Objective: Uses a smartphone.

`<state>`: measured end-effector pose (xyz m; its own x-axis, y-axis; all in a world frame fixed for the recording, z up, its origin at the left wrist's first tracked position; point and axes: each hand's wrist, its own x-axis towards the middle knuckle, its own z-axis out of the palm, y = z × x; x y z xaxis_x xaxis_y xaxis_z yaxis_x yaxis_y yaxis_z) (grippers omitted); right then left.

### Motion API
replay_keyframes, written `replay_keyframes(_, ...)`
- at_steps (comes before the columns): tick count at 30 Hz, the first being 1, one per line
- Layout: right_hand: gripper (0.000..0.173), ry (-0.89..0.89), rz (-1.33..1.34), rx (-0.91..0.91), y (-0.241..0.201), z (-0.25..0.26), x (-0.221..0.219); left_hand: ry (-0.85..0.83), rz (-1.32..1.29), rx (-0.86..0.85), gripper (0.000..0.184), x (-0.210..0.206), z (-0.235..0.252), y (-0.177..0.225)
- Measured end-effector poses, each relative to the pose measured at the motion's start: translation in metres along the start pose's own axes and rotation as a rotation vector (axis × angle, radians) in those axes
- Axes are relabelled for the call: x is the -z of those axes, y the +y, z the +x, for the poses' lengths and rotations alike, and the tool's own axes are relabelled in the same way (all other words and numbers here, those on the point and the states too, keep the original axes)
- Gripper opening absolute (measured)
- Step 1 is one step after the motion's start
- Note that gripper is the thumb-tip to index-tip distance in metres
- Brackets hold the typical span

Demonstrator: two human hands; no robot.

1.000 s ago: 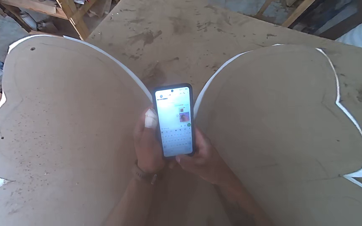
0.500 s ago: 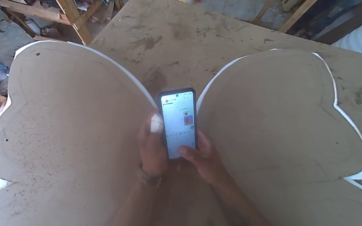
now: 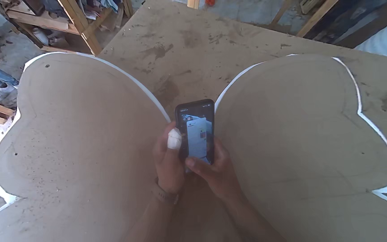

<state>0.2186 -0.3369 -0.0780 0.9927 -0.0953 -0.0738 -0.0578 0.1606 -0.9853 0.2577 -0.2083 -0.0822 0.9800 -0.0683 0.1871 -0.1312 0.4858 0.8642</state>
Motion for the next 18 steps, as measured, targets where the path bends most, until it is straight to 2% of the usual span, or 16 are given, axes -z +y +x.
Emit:
replay_keyframes(3, 0.071, 0.068, -0.067, 0.016, -0.001, -0.001, -0.004, -0.011, 0.005, -0.024, 0.038, -0.001, -0.001, -0.002)
replay_keyframes(7, 0.067, -0.119, 0.21, 0.078, 0.012, 0.004, 0.008, 0.008, -0.006, 0.046, 0.041, 0.002, -0.001, 0.0)
replay_keyframes(11, 0.065, -0.177, 0.361, 0.078, 0.026, 0.004, 0.021, 0.018, -0.075, 0.086, 0.04, 0.0, 0.0, -0.006)
replay_keyframes(15, 0.071, -0.129, 0.302, 0.123, 0.027, 0.009, 0.02, 0.05, -0.114, 0.083, 0.042, 0.002, 0.004, -0.013)
replay_keyframes(18, 0.067, -0.105, 0.168, 0.191, 0.021, 0.01, 0.019, 0.059, -0.126, 0.064, 0.039, 0.005, 0.005, -0.012)
